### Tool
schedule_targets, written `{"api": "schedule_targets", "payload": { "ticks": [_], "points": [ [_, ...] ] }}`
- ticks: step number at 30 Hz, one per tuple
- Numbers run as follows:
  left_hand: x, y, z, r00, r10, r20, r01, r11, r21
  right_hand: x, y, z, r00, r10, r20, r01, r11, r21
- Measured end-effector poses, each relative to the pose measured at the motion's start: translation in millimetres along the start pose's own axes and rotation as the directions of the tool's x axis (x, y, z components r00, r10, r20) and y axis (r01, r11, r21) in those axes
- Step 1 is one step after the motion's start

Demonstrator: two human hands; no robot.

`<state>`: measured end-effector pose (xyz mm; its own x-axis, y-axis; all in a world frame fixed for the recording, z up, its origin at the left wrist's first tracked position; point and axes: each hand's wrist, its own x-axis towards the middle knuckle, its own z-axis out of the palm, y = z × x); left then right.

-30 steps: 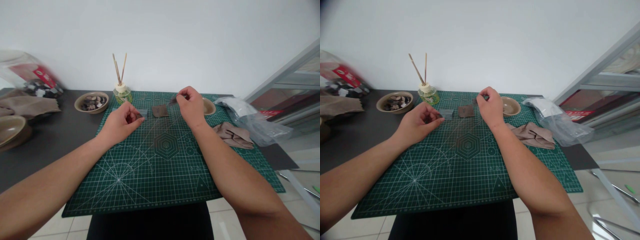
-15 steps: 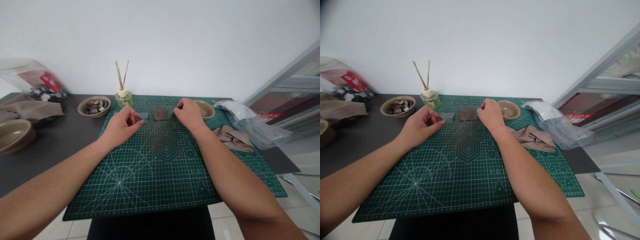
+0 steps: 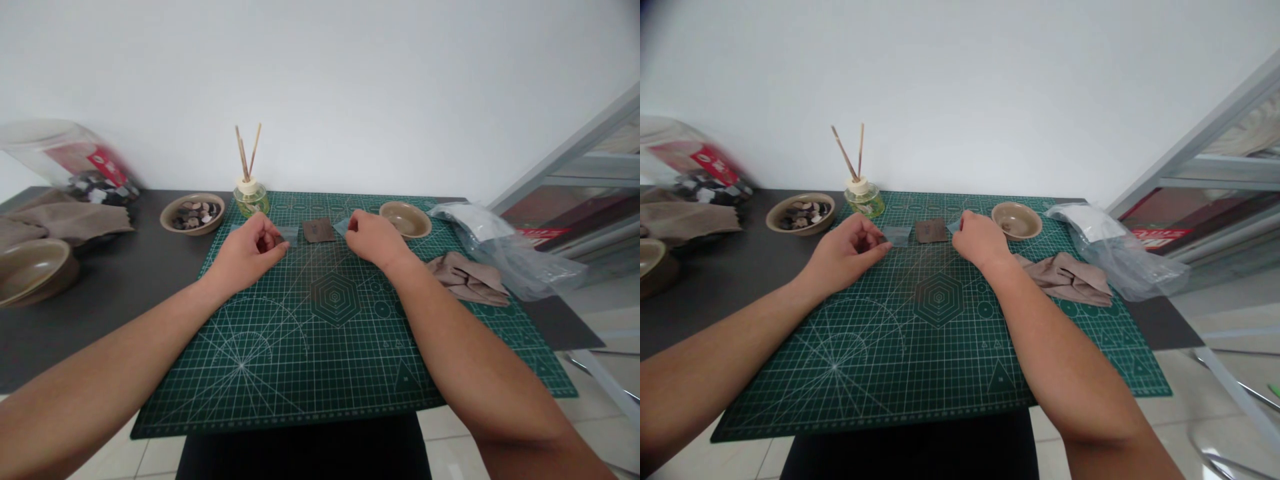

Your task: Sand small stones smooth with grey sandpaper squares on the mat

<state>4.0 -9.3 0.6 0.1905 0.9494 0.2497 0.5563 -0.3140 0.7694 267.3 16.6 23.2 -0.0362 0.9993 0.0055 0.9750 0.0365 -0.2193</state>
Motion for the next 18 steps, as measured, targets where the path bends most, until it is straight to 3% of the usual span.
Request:
{"api": "schedule_targets", "payload": {
  "ticks": [8, 11, 15, 18],
  "points": [
    [0, 1, 0.4, 1.0, -0.009, -0.018, 0.009, 1.0, -0.022, -12, -11, -7, 0.998, 0.003, -0.06, -0.01, 0.994, -0.107],
    [1, -1, 1.0, 1.0, -0.007, -0.018, 0.006, 1.0, -0.023, -9, -13, -1, 0.982, -0.152, -0.114, 0.15, 0.988, -0.024],
    [2, -4, 1.4, 1.0, -0.002, -0.018, 0.001, 1.0, -0.022, -4, -16, 19, 0.898, -0.409, -0.164, 0.427, 0.899, 0.096],
    [3, -4, 1.3, 1.0, 0.0, -0.021, -0.001, 1.0, -0.019, -3, -20, 32, 0.887, -0.452, -0.099, 0.461, 0.882, 0.095]
  ]
}}
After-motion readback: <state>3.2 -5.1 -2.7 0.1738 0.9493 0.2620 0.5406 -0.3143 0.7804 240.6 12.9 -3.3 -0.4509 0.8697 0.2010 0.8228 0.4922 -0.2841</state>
